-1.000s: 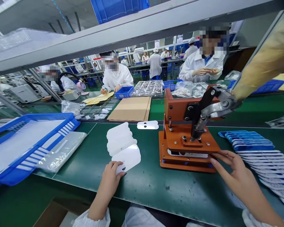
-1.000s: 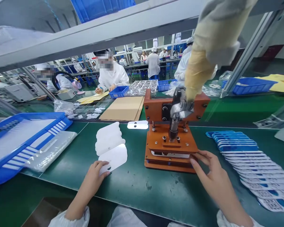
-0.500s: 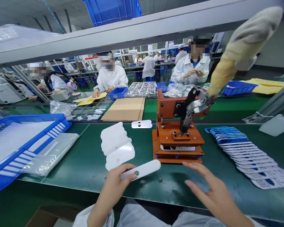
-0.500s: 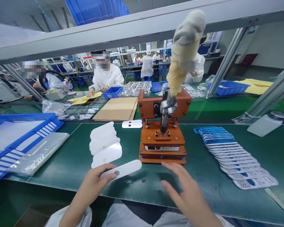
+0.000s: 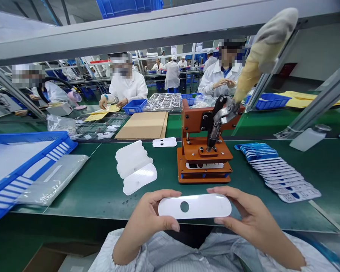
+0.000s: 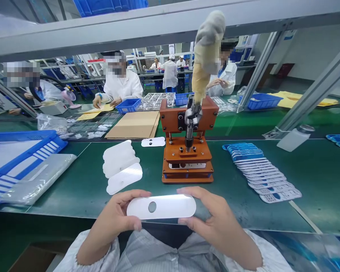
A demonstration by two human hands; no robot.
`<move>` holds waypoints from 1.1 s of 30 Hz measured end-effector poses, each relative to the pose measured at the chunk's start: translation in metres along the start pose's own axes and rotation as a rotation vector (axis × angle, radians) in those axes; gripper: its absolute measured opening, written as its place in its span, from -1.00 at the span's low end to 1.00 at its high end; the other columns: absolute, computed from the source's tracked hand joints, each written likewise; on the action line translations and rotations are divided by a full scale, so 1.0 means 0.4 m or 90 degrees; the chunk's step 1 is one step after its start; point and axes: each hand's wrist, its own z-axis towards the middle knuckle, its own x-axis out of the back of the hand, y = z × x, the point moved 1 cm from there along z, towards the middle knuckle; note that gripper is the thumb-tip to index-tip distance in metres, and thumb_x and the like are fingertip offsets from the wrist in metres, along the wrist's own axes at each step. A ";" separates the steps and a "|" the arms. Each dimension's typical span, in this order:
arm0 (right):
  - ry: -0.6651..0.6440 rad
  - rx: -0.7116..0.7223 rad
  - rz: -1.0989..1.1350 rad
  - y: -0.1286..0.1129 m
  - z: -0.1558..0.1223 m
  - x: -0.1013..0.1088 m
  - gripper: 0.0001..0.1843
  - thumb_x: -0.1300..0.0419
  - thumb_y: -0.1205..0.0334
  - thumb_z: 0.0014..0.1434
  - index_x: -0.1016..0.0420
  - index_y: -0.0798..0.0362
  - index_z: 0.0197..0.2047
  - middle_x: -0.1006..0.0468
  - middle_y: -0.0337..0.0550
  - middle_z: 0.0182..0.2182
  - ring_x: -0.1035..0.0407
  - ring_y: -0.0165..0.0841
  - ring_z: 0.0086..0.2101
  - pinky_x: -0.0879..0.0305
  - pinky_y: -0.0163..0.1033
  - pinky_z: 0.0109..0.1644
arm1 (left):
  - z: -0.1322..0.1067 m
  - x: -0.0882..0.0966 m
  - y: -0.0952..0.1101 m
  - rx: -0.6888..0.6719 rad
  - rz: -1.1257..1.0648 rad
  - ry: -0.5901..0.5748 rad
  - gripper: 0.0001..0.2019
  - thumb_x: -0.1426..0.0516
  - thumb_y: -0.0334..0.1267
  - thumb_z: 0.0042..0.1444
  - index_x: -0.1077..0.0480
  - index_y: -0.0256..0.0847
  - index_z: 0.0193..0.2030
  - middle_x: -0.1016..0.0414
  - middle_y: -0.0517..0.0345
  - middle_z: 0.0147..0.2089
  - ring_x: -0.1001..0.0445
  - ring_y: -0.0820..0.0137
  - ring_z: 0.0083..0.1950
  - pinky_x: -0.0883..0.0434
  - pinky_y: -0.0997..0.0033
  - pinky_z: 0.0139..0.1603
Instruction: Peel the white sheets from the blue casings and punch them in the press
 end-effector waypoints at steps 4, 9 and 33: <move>0.007 -0.036 0.045 -0.002 -0.002 -0.002 -0.59 -0.22 0.14 0.11 -0.35 -0.05 0.05 -0.46 -0.08 -0.02 -0.36 -0.23 0.00 -0.44 -0.23 -0.02 | -0.020 0.001 -0.001 -0.048 0.055 0.009 -0.64 -0.35 -0.25 -0.18 -0.52 -0.01 -0.15 -0.53 0.16 -0.09 -0.44 0.32 -0.09 -0.46 0.49 -0.20; 0.006 -0.038 0.057 0.024 0.026 -0.019 -0.57 -0.24 0.16 0.11 -0.32 -0.08 0.06 -0.45 -0.10 0.00 -0.36 -0.26 0.00 -0.42 -0.23 0.01 | 0.002 0.022 -0.031 -0.120 0.156 0.066 -0.64 -0.31 -0.23 -0.10 -0.49 0.05 -0.09 -0.54 0.19 -0.08 -0.46 0.32 -0.11 -0.49 0.51 -0.25; 0.047 -0.058 0.020 0.079 0.082 0.033 -0.61 -0.31 0.11 0.02 -0.48 -0.08 -0.04 -0.53 -0.11 -0.08 -0.41 -0.24 -0.04 -0.48 -0.32 -0.11 | 0.109 -0.004 -0.008 -0.096 0.297 0.080 -0.64 -0.22 -0.16 0.00 -0.41 0.03 -0.01 -0.48 0.18 0.00 -0.43 0.28 -0.02 -0.43 0.38 -0.12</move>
